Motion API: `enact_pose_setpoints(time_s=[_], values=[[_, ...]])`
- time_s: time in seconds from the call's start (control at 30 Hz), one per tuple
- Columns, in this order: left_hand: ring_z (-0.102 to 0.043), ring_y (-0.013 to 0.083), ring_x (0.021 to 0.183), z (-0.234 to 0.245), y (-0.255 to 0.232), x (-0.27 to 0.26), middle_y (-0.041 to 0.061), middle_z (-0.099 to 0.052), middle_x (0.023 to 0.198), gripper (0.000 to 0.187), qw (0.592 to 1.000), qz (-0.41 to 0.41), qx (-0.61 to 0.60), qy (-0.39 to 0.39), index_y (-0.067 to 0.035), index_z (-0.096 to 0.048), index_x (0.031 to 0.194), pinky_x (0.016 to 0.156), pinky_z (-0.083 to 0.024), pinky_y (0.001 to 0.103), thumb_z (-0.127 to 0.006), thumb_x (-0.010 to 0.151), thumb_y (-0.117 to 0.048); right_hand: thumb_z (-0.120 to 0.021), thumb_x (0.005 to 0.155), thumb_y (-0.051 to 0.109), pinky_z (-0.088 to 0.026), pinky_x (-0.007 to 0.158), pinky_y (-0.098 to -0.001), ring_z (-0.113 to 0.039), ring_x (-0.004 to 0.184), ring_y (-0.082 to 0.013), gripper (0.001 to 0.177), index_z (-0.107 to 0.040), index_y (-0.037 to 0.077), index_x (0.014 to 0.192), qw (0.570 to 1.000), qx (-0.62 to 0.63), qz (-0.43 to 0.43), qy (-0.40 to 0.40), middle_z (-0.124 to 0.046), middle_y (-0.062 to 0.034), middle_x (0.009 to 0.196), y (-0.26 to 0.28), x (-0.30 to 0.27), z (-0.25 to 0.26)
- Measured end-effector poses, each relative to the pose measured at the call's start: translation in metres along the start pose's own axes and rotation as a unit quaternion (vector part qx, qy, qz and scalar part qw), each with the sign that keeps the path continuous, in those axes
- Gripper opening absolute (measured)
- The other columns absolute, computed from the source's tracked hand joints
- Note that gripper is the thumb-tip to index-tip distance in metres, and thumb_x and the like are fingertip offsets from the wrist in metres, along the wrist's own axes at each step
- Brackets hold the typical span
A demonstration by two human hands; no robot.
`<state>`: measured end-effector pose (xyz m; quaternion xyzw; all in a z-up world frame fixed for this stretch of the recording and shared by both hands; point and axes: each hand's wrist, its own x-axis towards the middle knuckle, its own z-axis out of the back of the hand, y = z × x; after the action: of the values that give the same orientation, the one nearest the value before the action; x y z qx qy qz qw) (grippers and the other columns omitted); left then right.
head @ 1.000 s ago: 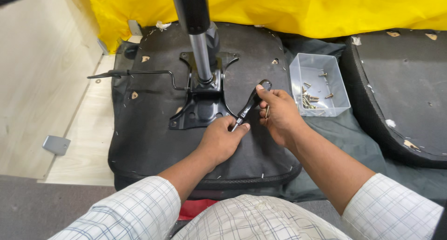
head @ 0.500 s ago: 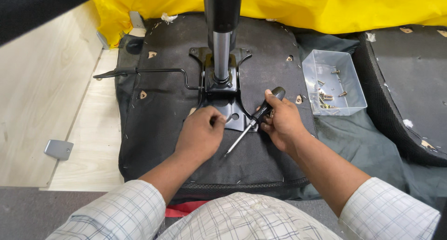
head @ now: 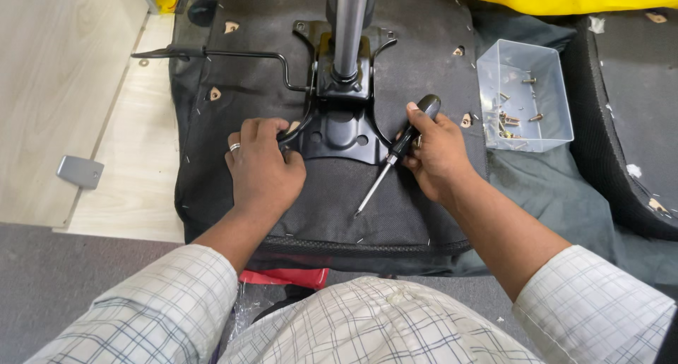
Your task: The person attaches a black metal base to a black upholstered seat using a screwdriver and screws from a small plastic container. They align the base, insert screws, and tighten them to secure the base to the seat.
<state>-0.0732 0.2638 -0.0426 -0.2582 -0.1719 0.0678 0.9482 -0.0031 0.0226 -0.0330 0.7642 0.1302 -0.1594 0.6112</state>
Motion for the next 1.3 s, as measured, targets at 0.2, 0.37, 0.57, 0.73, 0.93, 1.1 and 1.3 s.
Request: enact_pose_setpoints(time_s=[0.2,0.37,0.57,0.73,0.93,1.1,1.3], values=[[-0.055,0.0338,0.119,-0.002,0.021,-0.003,0.014,-0.057,0.124,0.048,0.998,-0.043,-0.017,0.032,-0.006,-0.066,0.125,0.104,-0.041,0.052,-0.068,0.077,-0.008,-0.065,0.1,0.027,-0.036,0.046,-0.0244,-0.043,0.053,-0.0056,0.02,-0.052,0.012,0.095,0.999,-0.015,0.034,0.024,-0.054,0.0007,0.07,-0.005,0.001,-0.001],[-0.059,0.0345,0.112,0.006,0.027,-0.005,0.015,-0.058,0.12,0.044,0.995,-0.086,-0.054,0.009,-0.005,-0.069,0.123,0.098,-0.046,0.046,-0.074,0.079,-0.007,-0.065,0.1,0.028,-0.036,0.045,-0.0248,-0.043,0.051,-0.0059,0.022,-0.051,0.012,0.095,0.997,-0.048,0.049,0.019,-0.054,-0.0001,0.07,-0.007,0.003,-0.002],[-0.063,0.0226,0.085,0.024,0.026,0.015,0.005,-0.064,0.108,0.043,0.983,0.023,-0.128,0.13,-0.012,-0.075,0.119,0.081,-0.054,0.034,-0.08,0.077,-0.008,-0.067,0.098,0.026,-0.037,0.044,-0.0255,-0.045,0.05,-0.0067,0.023,-0.051,0.01,0.095,0.995,-0.075,0.065,0.007,-0.056,-0.0009,0.07,-0.008,0.001,-0.004],[-0.065,0.0196,0.086,0.027,0.03,0.025,0.004,-0.064,0.109,0.029,0.978,0.034,-0.12,0.168,-0.012,-0.076,0.117,0.083,-0.055,0.033,-0.075,0.088,-0.01,-0.07,0.096,0.023,-0.037,0.041,-0.0262,-0.045,0.048,-0.0081,0.024,-0.051,0.008,0.096,0.991,-0.107,0.069,-0.028,-0.056,-0.0019,0.07,-0.008,0.003,-0.009],[-0.06,0.0267,0.11,0.02,0.032,0.013,0.009,-0.058,0.115,0.034,0.987,-0.061,-0.094,0.111,-0.004,-0.07,0.114,0.096,-0.049,0.037,-0.077,0.08,-0.006,-0.07,0.094,0.023,-0.038,0.04,-0.0259,-0.048,0.049,-0.0086,0.025,-0.052,0.007,0.098,0.987,-0.134,0.072,-0.043,-0.059,-0.0026,0.072,-0.005,0.001,-0.014],[-0.055,0.0283,0.118,0.021,0.032,0.012,0.008,-0.058,0.118,0.038,0.989,-0.057,-0.073,0.117,-0.006,-0.071,0.115,0.107,-0.042,0.039,-0.08,0.078,-0.008,-0.071,0.094,0.025,-0.039,0.041,-0.0256,-0.051,0.051,-0.0087,0.026,-0.053,0.007,0.1,0.984,-0.155,0.059,-0.069,-0.06,-0.0031,0.074,-0.004,-0.001,-0.017],[-0.057,0.0259,0.119,0.02,0.034,0.011,0.005,-0.061,0.119,0.04,0.986,-0.049,-0.109,0.112,-0.009,-0.073,0.116,0.105,-0.046,0.037,-0.081,0.077,-0.008,-0.071,0.094,0.024,-0.037,0.04,-0.0266,-0.048,0.05,-0.0094,0.027,-0.052,0.006,0.1,0.986,-0.144,0.07,-0.056,-0.057,-0.0026,0.073,-0.004,-0.001,-0.017]])
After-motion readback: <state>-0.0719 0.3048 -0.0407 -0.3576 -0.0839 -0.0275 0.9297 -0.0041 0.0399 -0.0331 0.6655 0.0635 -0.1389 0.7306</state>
